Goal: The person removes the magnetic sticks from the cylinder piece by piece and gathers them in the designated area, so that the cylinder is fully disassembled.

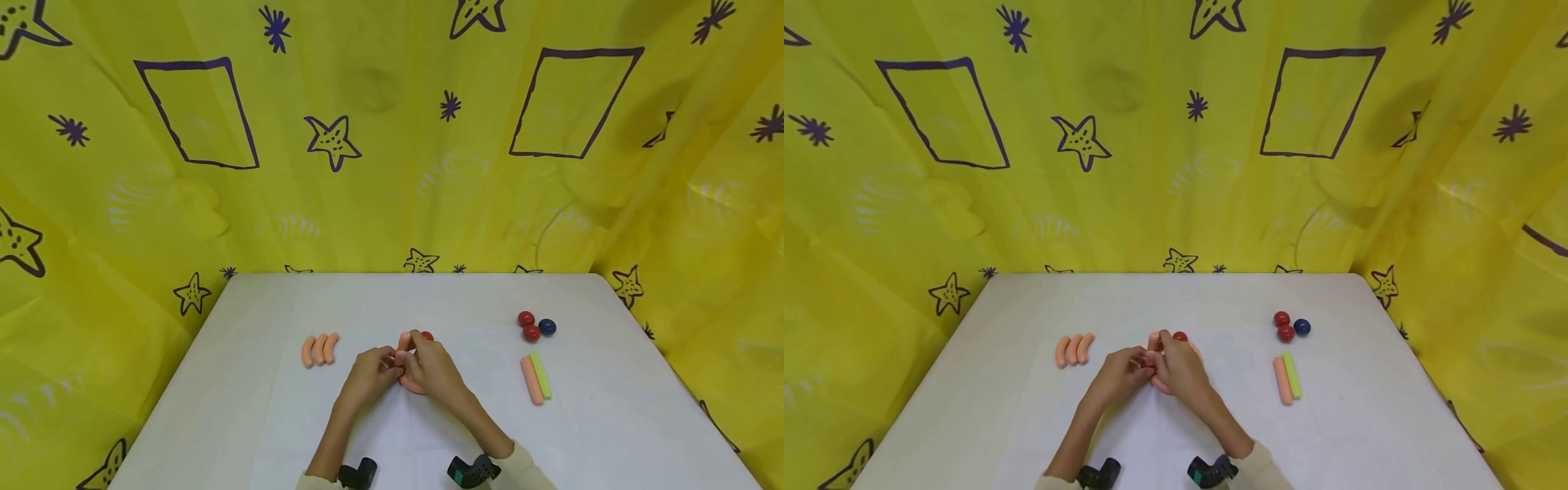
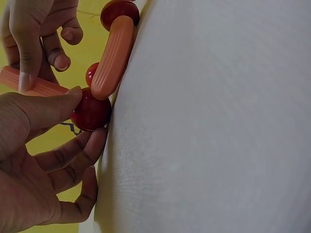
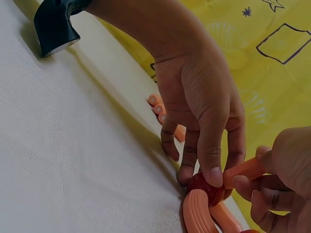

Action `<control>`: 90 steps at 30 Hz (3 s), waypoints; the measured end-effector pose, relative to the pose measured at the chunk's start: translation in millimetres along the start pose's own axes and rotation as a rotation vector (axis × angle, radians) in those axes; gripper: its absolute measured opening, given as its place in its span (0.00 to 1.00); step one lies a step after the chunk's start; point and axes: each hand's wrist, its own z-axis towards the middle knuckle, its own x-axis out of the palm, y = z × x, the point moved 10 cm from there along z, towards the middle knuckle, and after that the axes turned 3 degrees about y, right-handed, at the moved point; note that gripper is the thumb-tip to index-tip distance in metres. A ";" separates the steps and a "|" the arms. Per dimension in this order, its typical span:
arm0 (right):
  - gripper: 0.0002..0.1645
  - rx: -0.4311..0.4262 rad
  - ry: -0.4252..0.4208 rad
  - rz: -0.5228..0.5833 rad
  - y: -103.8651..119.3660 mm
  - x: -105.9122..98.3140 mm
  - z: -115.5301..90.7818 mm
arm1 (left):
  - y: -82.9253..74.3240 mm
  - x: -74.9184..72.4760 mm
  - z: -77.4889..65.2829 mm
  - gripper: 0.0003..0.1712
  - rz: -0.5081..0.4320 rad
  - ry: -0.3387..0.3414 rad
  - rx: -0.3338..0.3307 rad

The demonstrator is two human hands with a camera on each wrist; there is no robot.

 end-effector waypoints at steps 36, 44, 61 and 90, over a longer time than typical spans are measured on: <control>0.17 0.503 -0.138 0.528 -76.1 -45.0 -21.6 | 5.3 1.8 1.3 0.08 -0.032 0.032 -0.039; 0.18 0.593 -0.168 0.362 -105.6 -91.5 -51.0 | 6.1 2.7 -0.2 0.09 -0.015 0.039 -0.057; 0.30 0.914 -0.122 0.111 -188.4 -159.7 -135.1 | 7.6 5.3 -0.8 0.09 -0.020 0.038 -0.089; 0.35 0.882 -0.026 -0.034 -203.5 -142.0 -148.8 | 9.2 5.8 1.4 0.08 -0.009 0.043 -0.098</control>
